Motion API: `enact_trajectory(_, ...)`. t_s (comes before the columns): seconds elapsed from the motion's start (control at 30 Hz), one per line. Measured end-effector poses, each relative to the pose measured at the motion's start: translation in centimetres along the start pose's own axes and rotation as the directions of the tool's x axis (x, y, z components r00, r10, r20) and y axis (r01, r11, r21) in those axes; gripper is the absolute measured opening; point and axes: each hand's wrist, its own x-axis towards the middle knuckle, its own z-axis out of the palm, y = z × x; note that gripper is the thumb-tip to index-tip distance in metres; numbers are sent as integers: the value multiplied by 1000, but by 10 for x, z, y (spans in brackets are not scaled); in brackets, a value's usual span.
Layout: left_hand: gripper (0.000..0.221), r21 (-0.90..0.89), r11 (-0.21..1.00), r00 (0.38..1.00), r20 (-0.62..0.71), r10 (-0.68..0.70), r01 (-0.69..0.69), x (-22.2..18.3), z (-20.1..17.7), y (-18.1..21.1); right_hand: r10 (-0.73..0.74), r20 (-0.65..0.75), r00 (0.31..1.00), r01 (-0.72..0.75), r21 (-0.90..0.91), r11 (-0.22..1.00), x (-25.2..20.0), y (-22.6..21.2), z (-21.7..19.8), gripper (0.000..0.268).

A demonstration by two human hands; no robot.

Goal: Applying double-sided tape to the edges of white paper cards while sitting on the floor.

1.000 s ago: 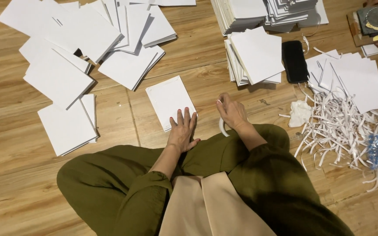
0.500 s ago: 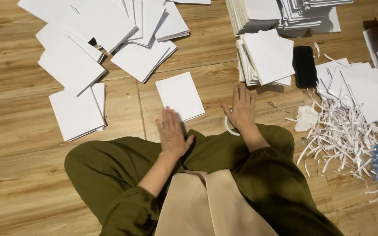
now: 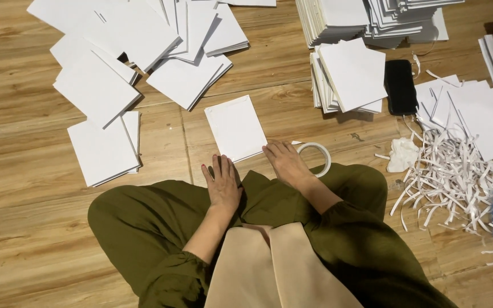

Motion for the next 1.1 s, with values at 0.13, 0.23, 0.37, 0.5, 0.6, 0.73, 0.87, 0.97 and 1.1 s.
enact_trajectory(0.13, 80, 100, 995, 999, 39, -11, 7, 12, 15, 6, 39, 57, 998, -40, 15, 999, 0, 0, 0, 42)
enact_trajectory(0.23, 81, -20, 1000, 999, 38, 19, -18, 8, 4, -2, 142, 79, 987, -156, 210, 965, -4, 6, 6, 40)
enact_trajectory(0.37, 80, -874, 481, 985, -10, -170, 74, 0, -17, -19, 484, 197, 853, -426, 798, 426, -6, 22, 22, 38)
enact_trajectory(0.5, 76, -987, -57, 944, 158, -289, 147, 43, 29, -26, 548, 282, 788, -424, 893, 150, -1, 22, 32, 38)
enact_trajectory(0.6, 62, -924, -360, 945, 222, -241, 125, 40, 19, -25, 592, 348, 727, -571, 785, 239, 9, 0, 39, 35)
enact_trajectory(0.73, 51, -925, -366, 896, 242, -372, 97, 37, 22, -26, 701, 370, 609, -513, 858, -7, 7, -20, 60, 25)
enact_trajectory(0.87, 47, -882, -460, 845, 320, -429, 100, 43, 37, -25, 687, 421, 592, -442, 883, -160, 3, -23, 51, 33)
enact_trajectory(0.97, 58, -830, -539, 866, 368, -338, 142, 46, 49, -20, 647, 509, 567, -387, 859, -336, 1, -28, 31, 44)
enact_trajectory(1.1, 56, -751, -598, 910, 405, -83, 280, 60, 74, -20, 452, 706, 545, -255, 653, -713, -1, -25, 28, 68)
